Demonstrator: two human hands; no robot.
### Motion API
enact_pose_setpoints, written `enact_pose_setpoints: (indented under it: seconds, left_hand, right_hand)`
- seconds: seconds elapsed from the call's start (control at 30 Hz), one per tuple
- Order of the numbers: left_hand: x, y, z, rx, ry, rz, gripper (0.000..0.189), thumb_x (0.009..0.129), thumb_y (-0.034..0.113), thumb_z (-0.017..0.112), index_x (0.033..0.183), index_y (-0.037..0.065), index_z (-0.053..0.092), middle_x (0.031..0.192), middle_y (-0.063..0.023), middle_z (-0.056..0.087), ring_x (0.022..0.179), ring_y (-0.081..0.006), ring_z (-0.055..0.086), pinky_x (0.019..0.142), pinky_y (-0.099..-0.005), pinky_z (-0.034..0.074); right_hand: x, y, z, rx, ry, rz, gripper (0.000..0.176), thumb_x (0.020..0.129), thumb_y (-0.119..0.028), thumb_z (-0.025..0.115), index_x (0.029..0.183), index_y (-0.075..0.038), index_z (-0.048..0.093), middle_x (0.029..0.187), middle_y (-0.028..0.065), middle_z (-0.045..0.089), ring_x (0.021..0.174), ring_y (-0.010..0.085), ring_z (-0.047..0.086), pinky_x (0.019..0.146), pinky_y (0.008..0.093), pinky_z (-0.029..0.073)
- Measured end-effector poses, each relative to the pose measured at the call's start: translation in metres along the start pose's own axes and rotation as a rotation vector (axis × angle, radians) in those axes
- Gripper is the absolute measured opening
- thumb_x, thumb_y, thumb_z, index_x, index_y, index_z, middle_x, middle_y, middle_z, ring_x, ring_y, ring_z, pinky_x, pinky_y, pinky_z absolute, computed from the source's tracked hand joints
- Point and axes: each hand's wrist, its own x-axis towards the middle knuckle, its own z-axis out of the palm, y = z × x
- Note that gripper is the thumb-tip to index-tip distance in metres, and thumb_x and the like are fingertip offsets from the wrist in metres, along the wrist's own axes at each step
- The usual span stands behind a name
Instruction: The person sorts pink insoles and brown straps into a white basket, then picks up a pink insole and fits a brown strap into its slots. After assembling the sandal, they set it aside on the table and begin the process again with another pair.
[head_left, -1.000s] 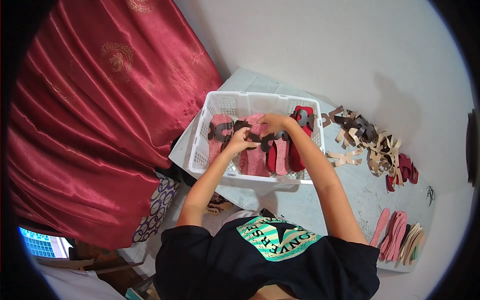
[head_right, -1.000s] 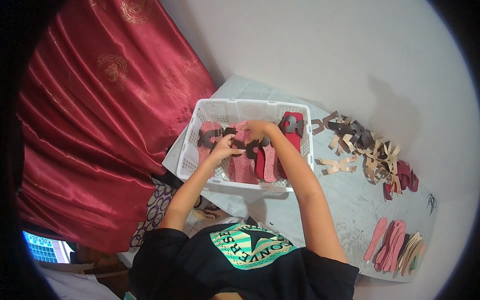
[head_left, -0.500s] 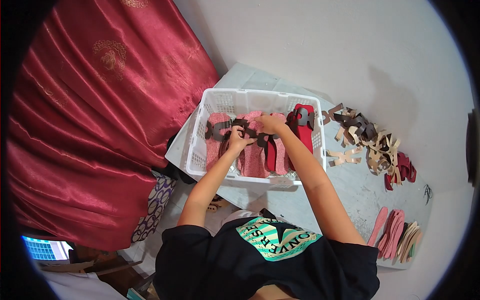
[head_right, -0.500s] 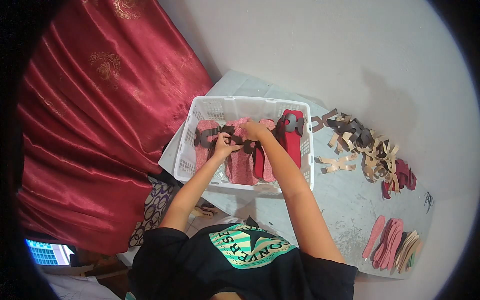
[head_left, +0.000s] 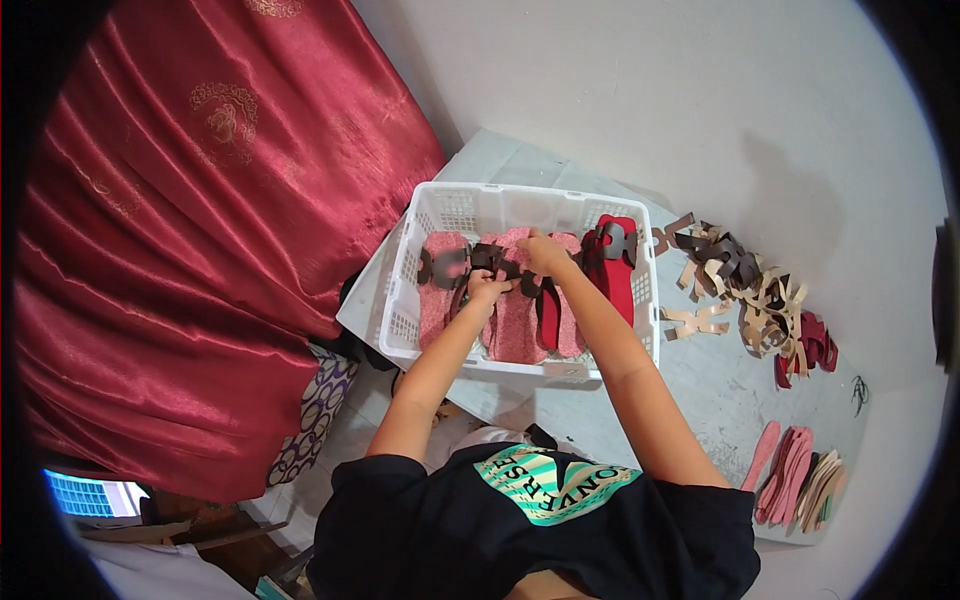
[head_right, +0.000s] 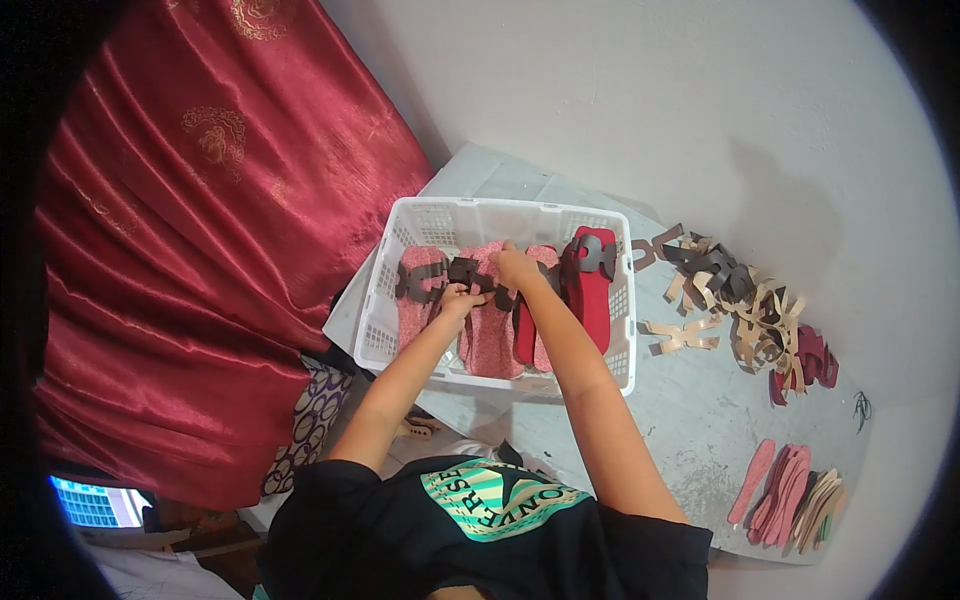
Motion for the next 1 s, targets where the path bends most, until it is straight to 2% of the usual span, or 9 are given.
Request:
enact_pose_setpoints:
  seconds: [0.17,0.23,0.33,0.47,0.53,0.63,0.77,0.83,1.0]
  left_hand:
    - [0.019,-0.018,0.004,-0.051,0.063,-0.056,0.064,0.047,0.007,0.085,0.099,0.0,0.048,0.09,-0.0069,0.053,0.081,-0.0165,0.052,0.071,-0.0277,0.044]
    - [0.035,-0.033,0.006,-0.248,-0.064,-0.146,0.064,0.055,0.003,0.082,0.108,0.0,0.046,0.107,-0.0118,0.053,0.095,-0.0198,0.053,0.077,-0.0281,0.043]
    - [0.038,-0.038,0.0,-0.355,-0.309,-0.152,0.055,0.058,0.003,0.08,0.105,0.006,0.052,0.106,-0.0073,0.056,0.095,-0.0209,0.055,0.08,-0.0321,0.041]
    - [0.066,-0.065,0.013,-0.061,0.007,-0.35,0.044,0.062,0.003,0.078,0.1,0.01,0.058,0.103,-0.0034,0.06,0.095,-0.0203,0.056,0.081,-0.0356,0.04]
    - [0.063,-0.068,0.009,-0.326,-0.16,-0.278,0.036,0.063,0.004,0.077,0.095,0.01,0.061,0.1,-0.0042,0.062,0.097,-0.0193,0.055,0.085,-0.0391,0.035]
    - [0.046,-0.05,0.007,-0.269,-0.171,-0.274,0.032,0.067,0.004,0.073,0.096,0.011,0.062,0.102,-0.0032,0.062,0.098,-0.0194,0.054,0.089,-0.0416,0.03]
    - [0.099,-0.105,0.007,-0.466,-0.405,-0.26,0.029,0.07,0.004,0.07,0.097,0.014,0.063,0.106,-0.001,0.061,0.104,-0.0187,0.051,0.093,-0.0437,0.024]
    - [0.067,-0.069,0.009,-0.23,-0.189,-0.306,0.034,0.072,0.003,0.067,0.103,0.015,0.061,0.109,0.0015,0.06,0.106,-0.019,0.051,0.094,-0.0439,0.024]
    - [0.044,-0.046,0.008,-0.244,-0.171,-0.187,0.053,0.068,0.006,0.073,0.116,0.018,0.053,0.114,0.0019,0.057,0.11,-0.0192,0.048,0.095,-0.0475,0.02]
  right_hand:
    - [0.016,0.008,0.012,-0.013,0.008,-0.025,0.05,0.062,-0.016,0.074,0.109,-0.008,0.056,0.109,0.0213,0.047,0.099,0.038,0.051,0.084,0.0397,0.045]
    - [0.018,0.007,0.01,0.001,-0.031,0.006,0.051,0.061,-0.017,0.074,0.108,-0.008,0.056,0.106,0.0216,0.049,0.099,0.0372,0.051,0.084,0.0396,0.045]
    - [0.023,0.01,0.013,-0.004,-0.036,-0.033,0.052,0.061,-0.019,0.075,0.108,-0.008,0.057,0.106,0.0212,0.05,0.1,0.0366,0.051,0.084,0.0395,0.045]
    - [0.03,0.011,0.017,-0.029,-0.046,-0.016,0.051,0.061,-0.019,0.075,0.107,-0.009,0.057,0.108,0.0202,0.051,0.1,0.0364,0.051,0.085,0.0385,0.045]
    - [0.032,0.009,0.015,-0.042,-0.106,0.044,0.054,0.06,-0.02,0.075,0.11,-0.01,0.056,0.112,0.0187,0.05,0.101,0.0346,0.052,0.085,0.0402,0.045]
    - [0.025,-0.001,0.012,-0.056,-0.094,0.127,0.057,0.062,-0.018,0.073,0.114,-0.011,0.052,0.117,0.0171,0.047,0.103,0.0342,0.051,0.084,0.0429,0.045]
    - [0.012,-0.005,0.027,-0.127,0.044,0.12,0.059,0.064,-0.016,0.072,0.118,-0.013,0.048,0.12,0.0144,0.045,0.108,0.0337,0.047,0.085,0.0431,0.045]
    - [-0.002,0.0,0.037,-0.246,0.421,-0.046,0.06,0.065,-0.016,0.07,0.121,-0.013,0.047,0.12,0.0114,0.044,0.112,0.0324,0.042,0.091,0.0438,0.039]
    - [-0.049,-0.005,0.039,-0.338,0.363,-0.087,0.067,0.067,-0.025,0.07,0.127,-0.014,0.043,0.132,0.0077,0.037,0.126,0.0312,0.028,0.098,0.0571,0.022]
